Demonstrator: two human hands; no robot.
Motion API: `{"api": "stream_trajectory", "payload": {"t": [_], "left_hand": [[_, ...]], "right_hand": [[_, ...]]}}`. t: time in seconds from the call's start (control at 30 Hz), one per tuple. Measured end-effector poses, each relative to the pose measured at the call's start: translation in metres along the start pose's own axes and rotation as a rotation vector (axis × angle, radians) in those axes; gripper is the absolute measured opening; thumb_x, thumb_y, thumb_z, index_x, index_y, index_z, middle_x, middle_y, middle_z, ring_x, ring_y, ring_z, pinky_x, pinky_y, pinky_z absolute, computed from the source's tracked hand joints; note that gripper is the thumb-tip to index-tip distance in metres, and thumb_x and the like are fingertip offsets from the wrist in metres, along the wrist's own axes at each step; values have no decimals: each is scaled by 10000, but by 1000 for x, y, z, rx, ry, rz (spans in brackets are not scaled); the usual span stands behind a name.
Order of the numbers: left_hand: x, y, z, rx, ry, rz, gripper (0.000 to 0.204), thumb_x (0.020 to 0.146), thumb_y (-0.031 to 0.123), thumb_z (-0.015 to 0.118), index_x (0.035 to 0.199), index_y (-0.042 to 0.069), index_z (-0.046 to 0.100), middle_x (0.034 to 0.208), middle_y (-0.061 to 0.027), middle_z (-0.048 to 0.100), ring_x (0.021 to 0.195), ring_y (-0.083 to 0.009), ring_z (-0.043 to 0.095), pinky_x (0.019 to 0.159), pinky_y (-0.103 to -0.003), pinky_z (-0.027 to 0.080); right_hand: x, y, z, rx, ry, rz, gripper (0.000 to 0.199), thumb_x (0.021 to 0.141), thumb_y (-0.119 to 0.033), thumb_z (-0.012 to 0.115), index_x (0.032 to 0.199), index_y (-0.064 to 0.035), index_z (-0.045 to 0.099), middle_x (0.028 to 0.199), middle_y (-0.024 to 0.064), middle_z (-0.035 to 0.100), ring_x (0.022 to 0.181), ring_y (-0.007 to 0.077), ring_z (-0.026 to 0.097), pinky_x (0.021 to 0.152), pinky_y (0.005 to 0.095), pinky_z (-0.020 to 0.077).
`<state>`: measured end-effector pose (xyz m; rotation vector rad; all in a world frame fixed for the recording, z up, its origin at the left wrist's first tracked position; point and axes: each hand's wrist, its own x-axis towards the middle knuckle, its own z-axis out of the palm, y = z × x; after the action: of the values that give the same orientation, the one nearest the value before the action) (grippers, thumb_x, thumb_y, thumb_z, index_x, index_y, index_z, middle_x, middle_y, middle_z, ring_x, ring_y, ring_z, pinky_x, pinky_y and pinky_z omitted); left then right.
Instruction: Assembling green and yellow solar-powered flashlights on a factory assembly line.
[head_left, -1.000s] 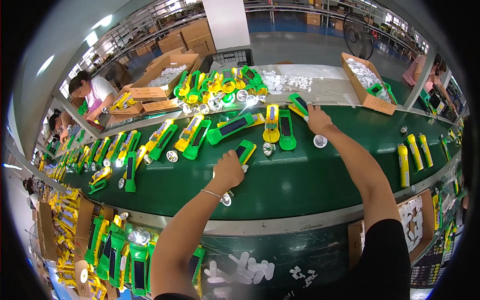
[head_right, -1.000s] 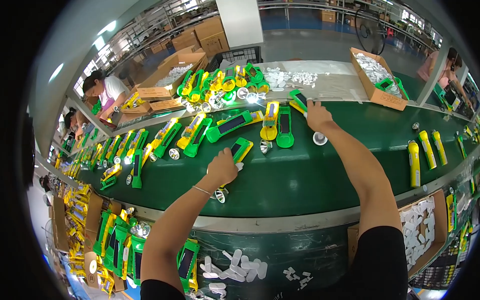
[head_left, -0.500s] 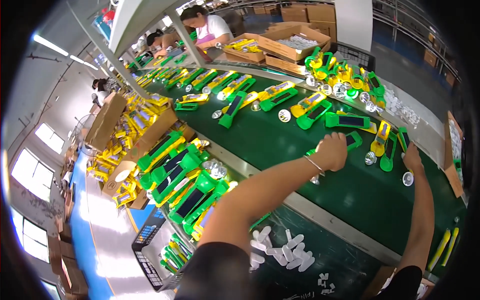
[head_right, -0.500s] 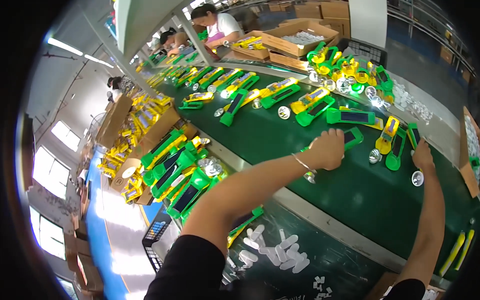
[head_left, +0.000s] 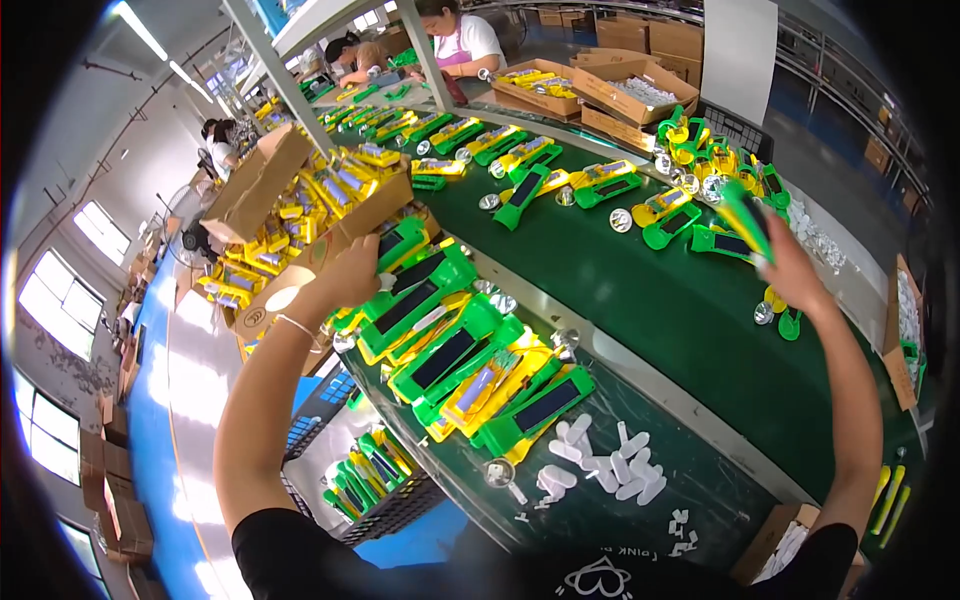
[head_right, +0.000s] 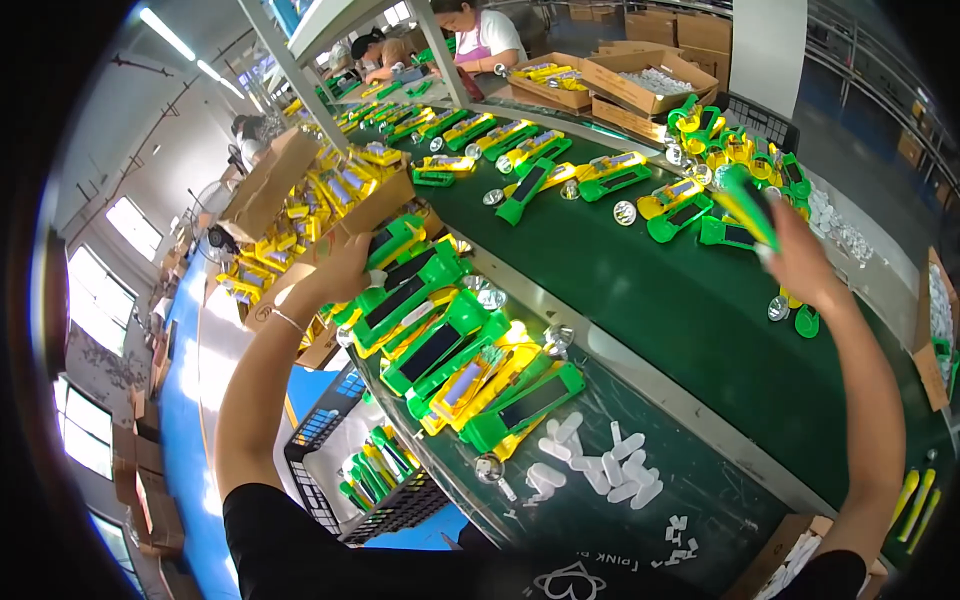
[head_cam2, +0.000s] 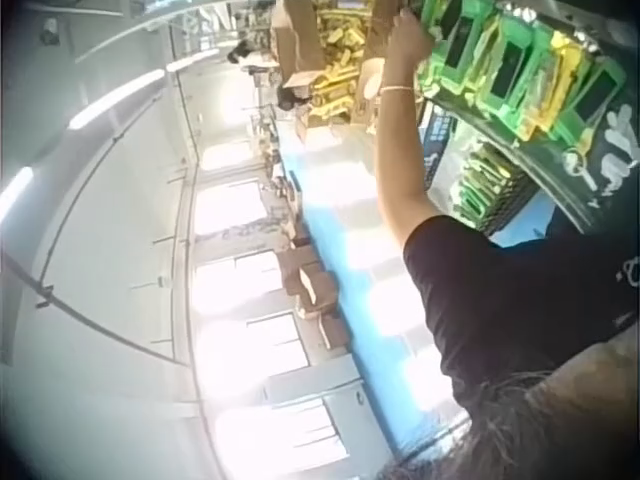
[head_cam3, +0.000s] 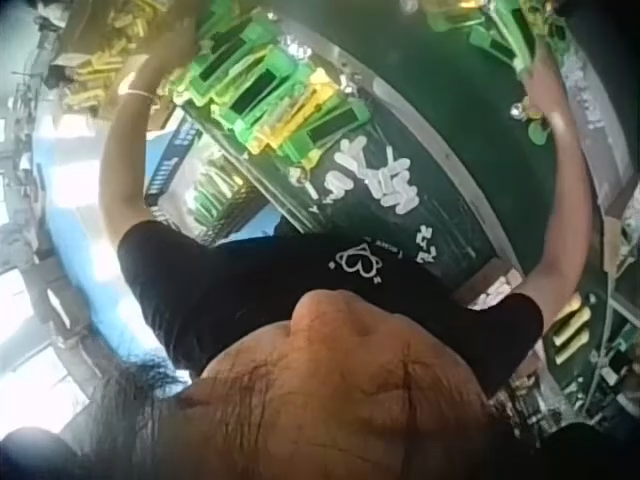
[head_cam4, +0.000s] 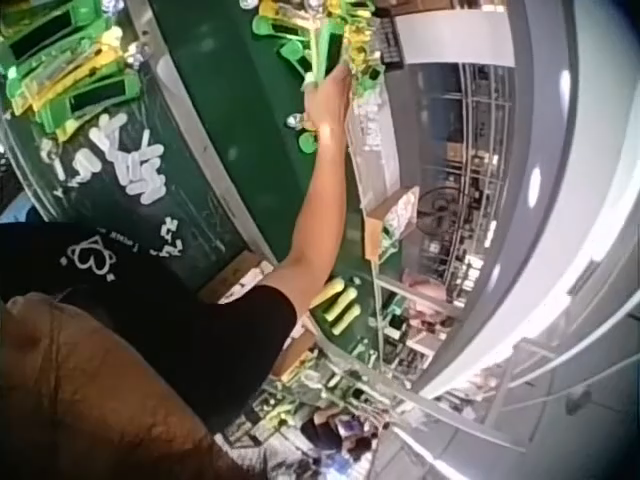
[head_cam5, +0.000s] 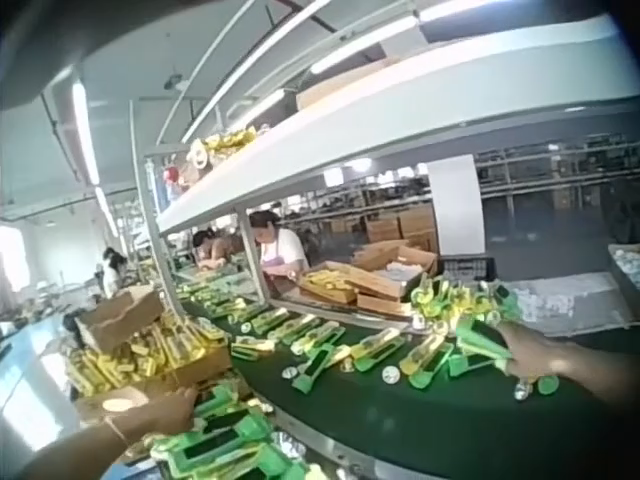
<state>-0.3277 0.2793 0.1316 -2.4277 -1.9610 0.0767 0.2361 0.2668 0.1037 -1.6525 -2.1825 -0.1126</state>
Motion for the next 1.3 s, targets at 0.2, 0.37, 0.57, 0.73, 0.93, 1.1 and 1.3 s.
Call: {"api": "stream_trajectory", "payload": {"t": [0.2,0.37,0.57,0.73,0.93,1.1,1.3], "left_hand": [[-8,-10,20,58,71,38,391,769,210,522,1055,-29,404,1055,-212,435,1040,-369,419,849,-437,388],[-2,-41,19,-222,95,164,416,767,201,488,1110,-26,423,1058,-213,423,1012,-380,404,874,-430,354],[-23,-55,-2,-1124,135,-57,337,800,46,418,1126,-3,485,1035,-145,548,938,-216,522,845,-312,393],[-41,4,3,-429,456,183,624,653,3,528,1239,-17,313,1123,-216,437,1067,-360,414,918,-384,342],[-75,4,18,-118,393,126,508,643,-6,523,1138,-39,416,1105,-217,414,1036,-398,376,907,-453,301],[-61,34,11,-145,369,143,448,654,-38,462,1100,-30,422,1072,-200,401,1036,-395,365,922,-445,276],[-38,97,-31,-187,465,418,430,678,28,574,1086,-10,446,1101,-197,410,1029,-373,384,905,-427,305]], "right_hand": [[72,-218,22,192,-158,-644,560,671,-75,611,1172,-26,367,1018,165,480,975,321,472,846,398,378],[110,-320,61,86,53,-1103,357,759,-78,500,1104,-44,415,912,97,504,909,246,501,781,372,373],[138,-374,91,51,-36,-1221,389,779,-153,515,1149,-66,428,957,69,484,955,210,484,801,383,351],[141,-346,107,83,-161,-1086,525,729,-263,594,1187,-65,429,1091,111,437,1069,230,405,825,408,332],[113,-327,98,384,238,-916,542,675,-297,643,1089,-10,445,1068,130,442,1044,264,419,837,409,331],[50,-146,75,198,317,-568,405,668,-204,654,1002,-35,499,1017,131,480,984,288,474,817,413,375],[-40,99,64,-246,178,1094,610,677,-448,642,1078,-21,474,1088,149,473,993,314,464,825,401,413]]}}
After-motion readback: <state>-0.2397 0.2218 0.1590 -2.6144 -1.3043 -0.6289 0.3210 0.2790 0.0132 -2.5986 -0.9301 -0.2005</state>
